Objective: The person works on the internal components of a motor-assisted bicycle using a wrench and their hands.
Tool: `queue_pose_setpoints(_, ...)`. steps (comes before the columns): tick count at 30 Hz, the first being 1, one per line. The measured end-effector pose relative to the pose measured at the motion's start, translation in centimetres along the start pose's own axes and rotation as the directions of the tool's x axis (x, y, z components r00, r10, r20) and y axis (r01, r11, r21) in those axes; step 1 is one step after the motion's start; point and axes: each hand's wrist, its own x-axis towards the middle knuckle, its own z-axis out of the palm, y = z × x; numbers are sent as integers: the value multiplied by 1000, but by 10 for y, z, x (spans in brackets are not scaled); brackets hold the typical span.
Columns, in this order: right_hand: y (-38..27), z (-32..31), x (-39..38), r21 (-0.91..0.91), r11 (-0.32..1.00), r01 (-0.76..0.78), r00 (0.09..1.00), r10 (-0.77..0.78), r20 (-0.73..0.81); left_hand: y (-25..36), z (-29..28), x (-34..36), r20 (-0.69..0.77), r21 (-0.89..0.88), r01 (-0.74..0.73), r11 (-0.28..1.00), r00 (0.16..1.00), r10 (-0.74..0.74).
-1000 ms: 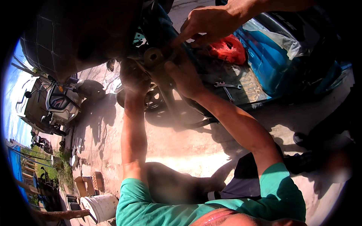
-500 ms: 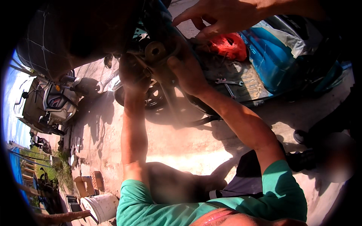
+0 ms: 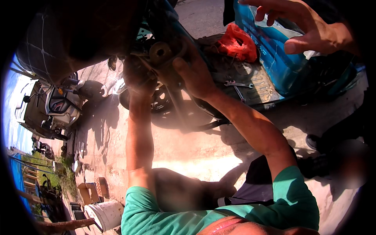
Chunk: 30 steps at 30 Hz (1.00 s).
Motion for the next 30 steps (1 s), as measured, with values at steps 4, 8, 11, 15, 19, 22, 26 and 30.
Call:
queue_pose_setpoints(4,1,0,0,17,1000,-6,1000,6,-11,-7,-13,1,46,319,-139,937,990,131)
queue_pose_setpoints(8,-1,1,-1,24,1000,-6,1000,6,-13,-5,-6,1,-48,158,-89,983,994,98)
queue_pose_setpoints(11,0,1,-1,30,1000,3,1000,-3,-9,1,9,0,-134,-19,-45,999,990,42)
queue_pose_setpoints(15,7,1,1,51,998,22,1000,-22,-4,-1,8,1,-161,165,-51,985,984,78)
queue_pose_setpoints(19,10,3,0,120,993,13,1000,-12,-7,-4,0,0,-84,352,-115,929,984,154)
queue_pose_setpoints(22,11,3,1,124,992,15,1000,-15,-6,-1,10,0,-160,202,-56,978,983,90)
queue_pose_setpoints(26,11,2,1,119,993,18,1000,-18,0,1,16,0,-154,195,-73,978,983,104)
queue_pose_setpoints(30,11,1,1,97,995,23,1000,-23,3,-2,-4,5,211,805,-362,470,915,344)
